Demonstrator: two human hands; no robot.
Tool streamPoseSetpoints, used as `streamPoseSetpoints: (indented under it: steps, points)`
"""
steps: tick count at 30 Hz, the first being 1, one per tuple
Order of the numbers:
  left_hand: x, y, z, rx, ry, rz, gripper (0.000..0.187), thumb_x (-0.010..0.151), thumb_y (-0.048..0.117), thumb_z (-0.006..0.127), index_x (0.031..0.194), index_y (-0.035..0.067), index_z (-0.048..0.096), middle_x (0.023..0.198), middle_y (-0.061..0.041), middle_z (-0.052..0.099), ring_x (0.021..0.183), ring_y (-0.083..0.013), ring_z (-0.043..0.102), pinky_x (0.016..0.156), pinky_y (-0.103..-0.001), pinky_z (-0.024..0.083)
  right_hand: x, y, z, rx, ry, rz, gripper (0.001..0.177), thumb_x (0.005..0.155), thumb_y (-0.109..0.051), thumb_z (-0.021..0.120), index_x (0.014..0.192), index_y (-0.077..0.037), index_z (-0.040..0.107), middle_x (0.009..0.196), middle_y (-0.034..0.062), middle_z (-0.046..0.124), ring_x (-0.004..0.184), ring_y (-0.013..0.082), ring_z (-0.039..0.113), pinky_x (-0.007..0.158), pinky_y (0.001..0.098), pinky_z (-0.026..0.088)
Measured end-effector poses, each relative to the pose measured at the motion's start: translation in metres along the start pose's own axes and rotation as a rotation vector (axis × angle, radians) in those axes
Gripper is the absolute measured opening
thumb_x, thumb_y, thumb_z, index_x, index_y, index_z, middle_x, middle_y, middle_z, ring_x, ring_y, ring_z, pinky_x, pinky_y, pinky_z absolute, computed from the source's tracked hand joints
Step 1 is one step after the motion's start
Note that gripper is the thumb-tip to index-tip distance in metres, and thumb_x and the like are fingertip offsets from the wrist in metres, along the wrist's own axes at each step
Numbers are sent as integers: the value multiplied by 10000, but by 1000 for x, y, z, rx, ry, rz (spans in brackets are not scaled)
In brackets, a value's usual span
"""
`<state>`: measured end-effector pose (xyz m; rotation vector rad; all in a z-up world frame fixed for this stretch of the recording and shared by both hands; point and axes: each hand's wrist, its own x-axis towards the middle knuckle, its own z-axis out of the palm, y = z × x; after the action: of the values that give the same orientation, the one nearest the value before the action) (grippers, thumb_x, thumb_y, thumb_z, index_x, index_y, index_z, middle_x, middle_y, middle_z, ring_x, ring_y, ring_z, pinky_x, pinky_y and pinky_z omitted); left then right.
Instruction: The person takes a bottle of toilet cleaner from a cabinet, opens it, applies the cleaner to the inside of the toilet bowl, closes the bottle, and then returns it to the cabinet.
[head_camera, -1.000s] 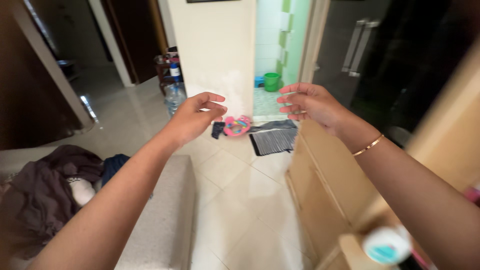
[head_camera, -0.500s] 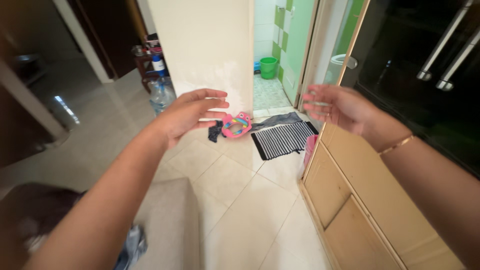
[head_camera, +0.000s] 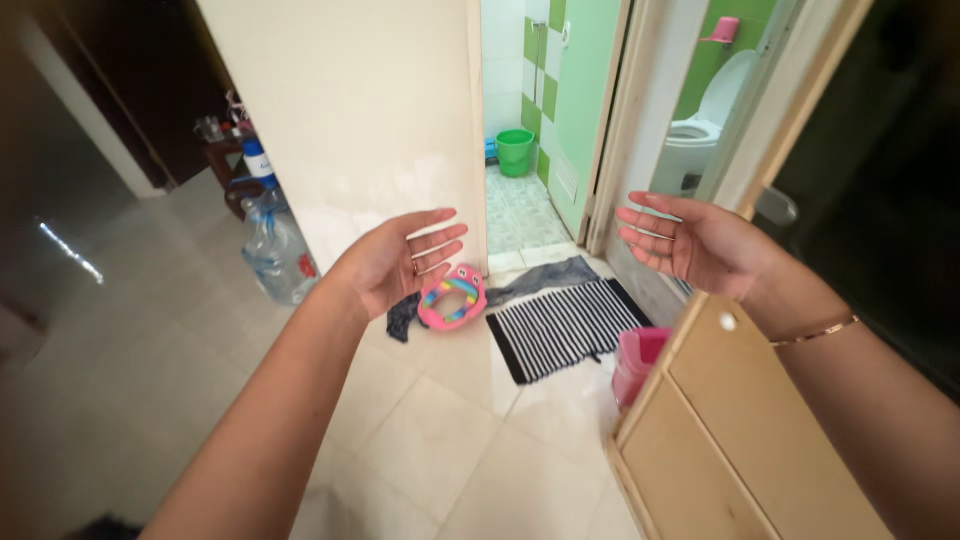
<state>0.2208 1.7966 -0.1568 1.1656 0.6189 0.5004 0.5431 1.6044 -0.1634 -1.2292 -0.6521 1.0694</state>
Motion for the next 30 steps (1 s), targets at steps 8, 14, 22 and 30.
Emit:
streamPoseSetpoints:
  steps: [8, 14, 22, 30]
  points:
    - [174, 27, -34, 14, 83, -22, 373, 988, 267, 521, 1316, 134, 638, 1234, -2, 722, 1072, -94, 649, 918, -281, 515, 182, -14, -26, 76, 49, 4, 300, 1019, -232, 546, 1287, -107, 596, 1214, 35, 705, 1082, 175, 683, 926, 349, 560]
    - [336, 51, -78, -62, 98, 56, 336, 983, 253, 560, 1281, 128, 654, 1173, 9, 717, 1029, -90, 629, 925, -287, 498, 315, -25, -42, 20, 88, -36, 308, 1016, -217, 539, 1295, -110, 617, 1212, 29, 719, 1074, 154, 684, 907, 328, 560]
    - [557, 97, -100, 12, 10, 7, 263, 949, 271, 630, 1172, 140, 675, 1113, 20, 719, 1005, -90, 646, 923, -286, 504, 506, -18, -93, 195, 199, 12, 290, 995, -148, 588, 1282, -112, 604, 1150, 32, 713, 1016, 155, 680, 871, 318, 574]
    - [753, 66, -61, -104, -40, -183, 215, 926, 244, 674, 1126, 165, 677, 1054, 50, 714, 912, -67, 612, 867, -271, 502, 614, -29, -172, 207, 370, 72, 311, 981, -159, 590, 1288, -122, 614, 1110, 11, 712, 992, 141, 691, 845, 323, 576]
